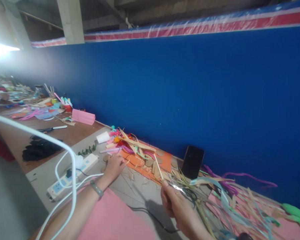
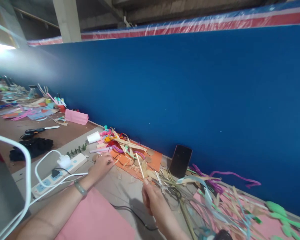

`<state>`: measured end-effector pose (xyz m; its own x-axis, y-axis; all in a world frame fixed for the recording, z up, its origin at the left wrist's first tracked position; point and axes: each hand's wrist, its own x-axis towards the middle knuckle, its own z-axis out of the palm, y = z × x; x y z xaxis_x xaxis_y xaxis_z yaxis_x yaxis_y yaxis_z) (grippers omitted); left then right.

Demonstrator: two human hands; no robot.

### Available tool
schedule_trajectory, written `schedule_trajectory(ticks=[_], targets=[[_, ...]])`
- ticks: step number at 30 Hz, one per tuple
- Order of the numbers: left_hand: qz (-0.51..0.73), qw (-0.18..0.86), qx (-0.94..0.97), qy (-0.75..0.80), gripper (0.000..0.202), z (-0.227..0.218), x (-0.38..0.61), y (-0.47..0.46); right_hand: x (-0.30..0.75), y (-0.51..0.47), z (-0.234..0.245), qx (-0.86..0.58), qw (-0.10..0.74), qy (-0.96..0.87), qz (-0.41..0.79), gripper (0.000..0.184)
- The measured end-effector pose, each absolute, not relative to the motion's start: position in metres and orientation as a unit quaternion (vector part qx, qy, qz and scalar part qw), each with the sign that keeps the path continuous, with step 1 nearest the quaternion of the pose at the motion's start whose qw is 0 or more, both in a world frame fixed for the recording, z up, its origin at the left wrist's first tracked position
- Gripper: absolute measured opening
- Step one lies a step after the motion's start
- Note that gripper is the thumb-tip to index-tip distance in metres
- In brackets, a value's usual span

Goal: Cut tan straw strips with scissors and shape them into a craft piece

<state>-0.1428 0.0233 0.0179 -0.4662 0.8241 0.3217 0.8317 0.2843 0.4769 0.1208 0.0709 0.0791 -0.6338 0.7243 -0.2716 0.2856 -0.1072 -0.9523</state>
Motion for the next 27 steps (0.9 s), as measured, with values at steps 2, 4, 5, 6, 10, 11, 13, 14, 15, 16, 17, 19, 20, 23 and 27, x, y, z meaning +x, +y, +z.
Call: schedule_trajectory(ticks=[2, 4, 5, 6, 10, 11, 13, 14, 15, 16, 17, 19, 20, 23, 27], targets=[[-0.296, 0.019, -0.509, -0.808, 0.018, 0.015, -0.141, 0.025, 0.120, 0.071, 0.078, -0.392, 0.186, -0.628, 0.646, 0.053], [-0.295, 0.025, -0.502, -0.813, 0.016, 0.015, -0.139, 0.025, 0.120, 0.075, 0.073, -0.386, 0.185, -0.618, 0.659, 0.054], [-0.295, 0.027, -0.499, -0.814, 0.015, 0.015, -0.139, 0.025, 0.121, 0.078, 0.070, -0.383, 0.181, -0.615, 0.665, 0.054], [-0.296, 0.028, -0.501, -0.813, 0.014, 0.015, -0.138, 0.024, 0.121, 0.080, 0.067, -0.381, 0.175, -0.612, 0.670, 0.054], [-0.322, 0.005, -0.554, -0.768, 0.015, 0.018, -0.133, 0.023, 0.123, 0.086, 0.059, -0.371, 0.169, -0.601, 0.688, 0.053], [-0.327, -0.005, -0.572, -0.752, 0.016, 0.019, -0.132, 0.023, 0.123, 0.085, 0.059, -0.372, 0.168, -0.599, 0.689, 0.053], [-0.324, -0.022, -0.599, -0.732, 0.017, 0.019, -0.129, 0.023, 0.122, 0.084, 0.060, -0.381, 0.172, -0.598, 0.684, 0.053], [-0.319, -0.027, -0.606, -0.728, 0.017, 0.019, -0.127, 0.023, 0.122, 0.082, 0.061, -0.388, 0.175, -0.599, 0.678, 0.053], [-0.313, -0.030, -0.610, -0.728, 0.018, 0.019, -0.126, 0.023, 0.121, 0.081, 0.063, -0.393, 0.178, -0.601, 0.673, 0.053], [-0.308, -0.031, -0.610, -0.729, 0.018, 0.019, -0.125, 0.023, 0.121, 0.080, 0.064, -0.397, 0.180, -0.603, 0.668, 0.053], [-0.305, -0.031, -0.609, -0.731, 0.019, 0.020, -0.124, 0.022, 0.120, 0.079, 0.065, -0.400, 0.183, -0.604, 0.664, 0.053], [-0.301, -0.029, -0.616, -0.728, 0.023, 0.023, -0.121, 0.021, 0.119, 0.078, 0.065, -0.401, 0.182, -0.603, 0.665, 0.053], [-0.295, -0.027, -0.627, -0.720, 0.027, 0.025, -0.119, 0.020, 0.119, 0.078, 0.065, -0.401, 0.182, -0.602, 0.666, 0.053], [-0.249, -0.018, -0.675, -0.694, 0.039, 0.032, -0.113, 0.018, 0.119, 0.078, 0.063, -0.399, 0.181, -0.598, 0.671, 0.052], [-0.201, 0.017, -0.676, -0.708, 0.048, 0.032, -0.111, 0.018, 0.120, 0.080, 0.061, -0.389, 0.180, -0.606, 0.670, 0.053]])
